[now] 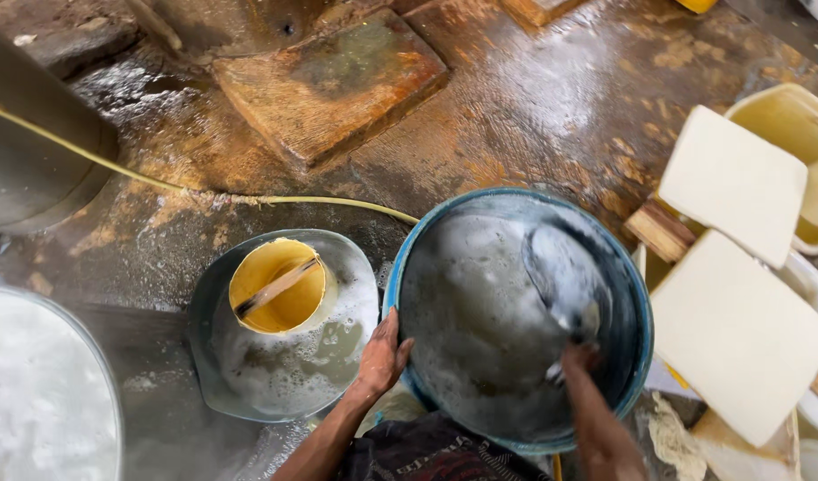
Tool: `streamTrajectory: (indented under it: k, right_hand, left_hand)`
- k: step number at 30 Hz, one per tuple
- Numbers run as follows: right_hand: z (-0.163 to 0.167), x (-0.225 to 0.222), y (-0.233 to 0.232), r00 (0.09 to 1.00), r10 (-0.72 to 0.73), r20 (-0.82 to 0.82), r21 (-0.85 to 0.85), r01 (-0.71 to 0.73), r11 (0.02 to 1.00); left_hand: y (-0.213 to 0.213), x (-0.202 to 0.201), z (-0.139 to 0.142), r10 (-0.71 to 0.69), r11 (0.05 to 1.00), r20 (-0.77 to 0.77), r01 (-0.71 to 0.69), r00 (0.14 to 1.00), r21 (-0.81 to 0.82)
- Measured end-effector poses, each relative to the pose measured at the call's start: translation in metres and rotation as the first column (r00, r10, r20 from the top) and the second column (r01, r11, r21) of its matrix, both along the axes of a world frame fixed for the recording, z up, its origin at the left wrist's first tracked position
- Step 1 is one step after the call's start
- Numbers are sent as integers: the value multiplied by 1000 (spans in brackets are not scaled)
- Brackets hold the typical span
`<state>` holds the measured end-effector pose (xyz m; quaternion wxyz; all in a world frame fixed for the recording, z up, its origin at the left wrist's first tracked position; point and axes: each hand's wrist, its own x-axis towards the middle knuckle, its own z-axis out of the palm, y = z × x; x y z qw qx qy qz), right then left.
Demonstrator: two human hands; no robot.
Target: The person repeatedly scoops white foam from a large metal basin into a blue barrel using a metal scoop. The person holds the basin with the left hand while scooping with the right hand, then pours the foam into the barrel.
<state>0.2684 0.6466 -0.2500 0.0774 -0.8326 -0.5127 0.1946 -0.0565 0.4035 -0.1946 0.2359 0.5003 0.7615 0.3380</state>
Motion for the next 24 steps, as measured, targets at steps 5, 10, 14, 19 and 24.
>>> streamTrajectory:
  k: [5, 10, 14, 19, 24]
  right_hand:
    - [-29, -33, -43, 868, -66, -491, -387, -149, 910]
    - [-29, -68, -49, 477, -389, -788, -580, -363, 729]
    - [-12, -76, -29, 425, -412, -806, -592, -556, 584]
    - [33, -62, -11, 436, -622, -650, -739, -552, 386]
    - [87, -70, 14, 633, -498, -592, -806, -468, 364]
  left_hand:
    - [3, -2, 4, 32, 997, 16, -31, 999, -66]
    - [5, -9, 18, 7, 990, 14, -5, 1000, -141]
    - [-4, -19, 18, 34, 977, 50, -22, 998, -212]
    - [-51, -43, 0, 288, 950, 81, -274, 954, -148]
    - [-144, -78, -27, 588, 809, 70, -585, 806, -62]
